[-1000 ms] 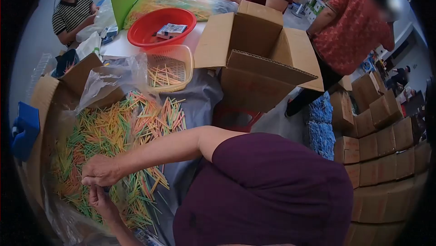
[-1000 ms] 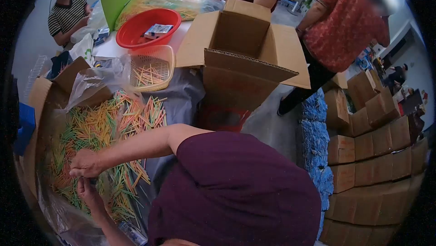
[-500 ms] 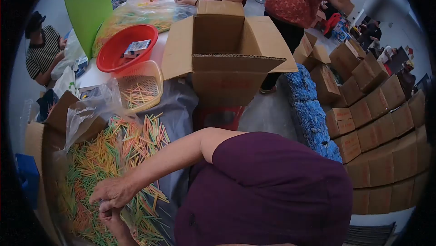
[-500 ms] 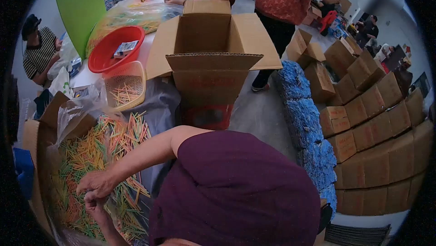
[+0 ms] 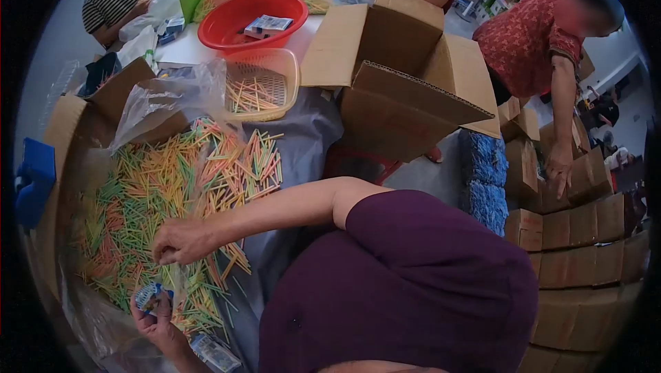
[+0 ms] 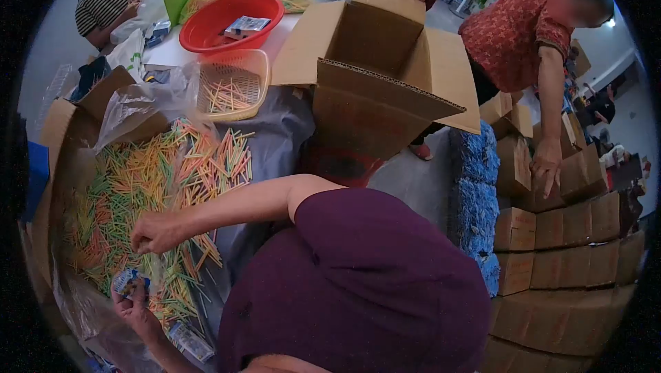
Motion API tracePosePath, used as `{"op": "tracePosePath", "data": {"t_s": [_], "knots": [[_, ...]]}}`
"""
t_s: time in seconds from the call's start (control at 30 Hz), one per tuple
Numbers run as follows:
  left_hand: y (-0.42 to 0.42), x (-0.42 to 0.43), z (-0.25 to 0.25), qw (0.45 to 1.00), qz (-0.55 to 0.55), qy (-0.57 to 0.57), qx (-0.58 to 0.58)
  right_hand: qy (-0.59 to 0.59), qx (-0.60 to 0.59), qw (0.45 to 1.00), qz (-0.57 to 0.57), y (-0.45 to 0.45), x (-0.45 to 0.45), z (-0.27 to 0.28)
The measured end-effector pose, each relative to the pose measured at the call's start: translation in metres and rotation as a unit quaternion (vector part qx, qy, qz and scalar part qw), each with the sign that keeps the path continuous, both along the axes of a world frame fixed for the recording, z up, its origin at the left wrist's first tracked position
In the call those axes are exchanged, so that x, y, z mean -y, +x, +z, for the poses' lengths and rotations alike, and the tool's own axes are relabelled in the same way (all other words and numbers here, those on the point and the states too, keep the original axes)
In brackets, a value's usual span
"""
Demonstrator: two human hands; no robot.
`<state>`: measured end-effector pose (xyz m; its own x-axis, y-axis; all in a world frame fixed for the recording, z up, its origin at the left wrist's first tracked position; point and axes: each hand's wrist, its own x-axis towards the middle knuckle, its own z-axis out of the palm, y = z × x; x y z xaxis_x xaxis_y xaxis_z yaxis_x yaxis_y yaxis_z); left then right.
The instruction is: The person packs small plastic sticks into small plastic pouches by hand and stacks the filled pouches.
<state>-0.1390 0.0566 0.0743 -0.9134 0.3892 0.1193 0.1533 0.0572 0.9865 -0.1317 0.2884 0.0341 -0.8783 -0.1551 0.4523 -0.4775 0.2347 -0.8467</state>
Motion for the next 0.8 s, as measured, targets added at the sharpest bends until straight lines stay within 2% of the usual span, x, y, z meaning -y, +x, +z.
{"op": "tracePosePath", "data": {"t_s": [0.1,0.2,0.27,0.33,0.4,0.47,0.57,0.6,0.67,0.7,0.8], "knots": [[-0.008,0.015,-0.015,0.999,-0.008,0.032,0.019,0.039,-0.022,0.999,-0.013,0.008,-0.011,-0.003],[-0.007,0.015,-0.027,0.996,-0.038,0.074,0.022,-0.019,-0.058,0.997,-0.037,0.019,-0.027,0.007],[-0.001,0.010,-0.024,0.994,-0.039,0.097,0.022,-0.028,-0.127,0.990,-0.057,0.033,-0.042,0.032],[0.010,0.005,-0.019,0.988,-0.093,0.118,0.039,-0.064,-0.135,0.982,-0.117,0.061,-0.054,0.084],[0.018,0.006,-0.019,0.992,-0.077,0.096,0.028,-0.087,-0.347,0.916,-0.182,0.078,-0.063,0.131],[0.024,0.009,-0.018,0.995,-0.064,0.074,0.015,-0.158,-0.420,0.879,-0.158,0.093,-0.072,0.166],[0.034,0.013,-0.012,0.995,-0.055,0.080,0.019,-0.210,-0.430,0.866,-0.143,0.119,-0.073,0.188],[0.038,0.013,-0.007,0.996,-0.044,0.072,0.017,-0.213,-0.403,0.880,-0.133,0.121,-0.072,0.184],[0.042,0.015,-0.005,0.997,-0.034,0.067,0.015,-0.077,-0.477,0.857,-0.181,0.098,-0.068,0.171],[0.042,0.018,-0.007,0.999,-0.015,0.048,0.009,-0.058,-0.442,0.879,-0.169,0.095,-0.064,0.162],[0.043,0.022,-0.011,1.000,-0.003,0.029,-0.003,0.013,-0.408,0.900,-0.152,0.090,-0.060,0.150]]}}
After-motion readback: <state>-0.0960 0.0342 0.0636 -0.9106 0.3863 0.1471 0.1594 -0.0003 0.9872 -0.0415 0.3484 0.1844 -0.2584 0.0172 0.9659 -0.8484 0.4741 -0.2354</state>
